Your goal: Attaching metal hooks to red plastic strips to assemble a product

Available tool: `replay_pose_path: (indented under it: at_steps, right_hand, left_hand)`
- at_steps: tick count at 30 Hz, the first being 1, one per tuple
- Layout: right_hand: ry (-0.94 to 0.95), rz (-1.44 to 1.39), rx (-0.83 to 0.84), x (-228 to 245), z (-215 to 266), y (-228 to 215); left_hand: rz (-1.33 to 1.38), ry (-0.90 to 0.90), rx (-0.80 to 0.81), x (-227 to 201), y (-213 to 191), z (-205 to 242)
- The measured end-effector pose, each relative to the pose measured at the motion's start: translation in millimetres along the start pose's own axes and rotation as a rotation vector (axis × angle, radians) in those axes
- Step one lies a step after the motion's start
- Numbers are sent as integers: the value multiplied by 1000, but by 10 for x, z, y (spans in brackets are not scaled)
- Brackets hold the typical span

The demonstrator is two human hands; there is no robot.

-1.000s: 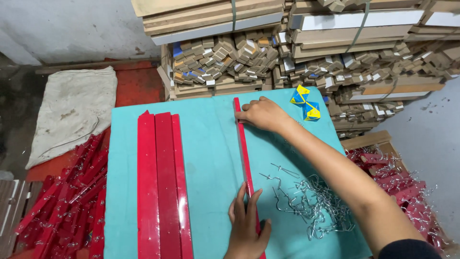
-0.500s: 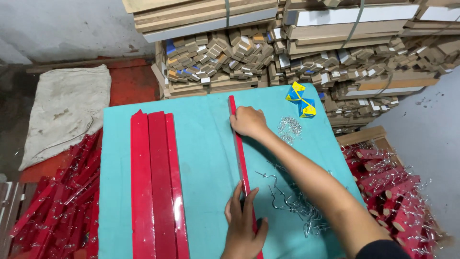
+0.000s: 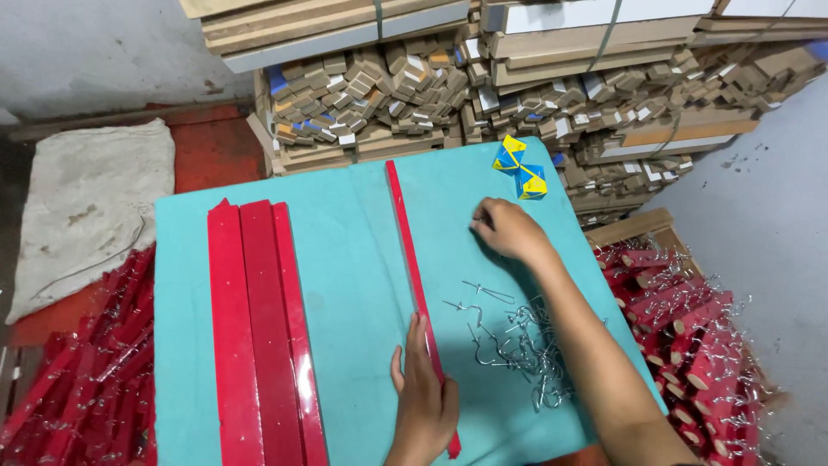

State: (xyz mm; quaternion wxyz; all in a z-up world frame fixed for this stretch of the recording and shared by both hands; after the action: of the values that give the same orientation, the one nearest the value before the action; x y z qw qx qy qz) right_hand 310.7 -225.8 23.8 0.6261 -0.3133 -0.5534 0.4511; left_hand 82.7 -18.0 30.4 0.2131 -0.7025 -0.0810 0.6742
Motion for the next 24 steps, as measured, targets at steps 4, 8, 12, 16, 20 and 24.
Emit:
replay_pose_path:
  at_steps: [4, 8, 12, 16, 20, 24]
  right_hand:
    - [-70, -76, -131, -510, 286, 155]
    - [-179, -165, -345, -444, 466, 93]
    - [-148, -147, -371, -411, 446, -27]
    - [-166, -208, -424, -124, 623, -257]
    - [-68, -538, -268, 203, 914, -264]
    - [-119, -899, -37, 489, 1173, 155]
  left_hand:
    - [-11, -2, -46, -42, -3, -184]
    - [138, 59, -99, -131, -42, -408]
    - [216, 87, -129, -137, -130, -588]
    - [314, -53, -83, -97, -224, -547]
    - [194, 34, -51, 25, -152, -340]
    - [46, 86, -34, 10, -159, -105]
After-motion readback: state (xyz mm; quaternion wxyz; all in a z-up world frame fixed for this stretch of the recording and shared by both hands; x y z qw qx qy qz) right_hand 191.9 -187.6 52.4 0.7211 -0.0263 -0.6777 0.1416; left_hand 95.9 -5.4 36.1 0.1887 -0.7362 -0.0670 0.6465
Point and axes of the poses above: each hand's wrist, its own z-axis away from the middle knuckle, its own y-axis out of the palm, x = y × z, the point moved 8 cm from there along -z, towards the middle knuckle, and after that the axes turned 3 degrees about -y, right-handed, at the moved point
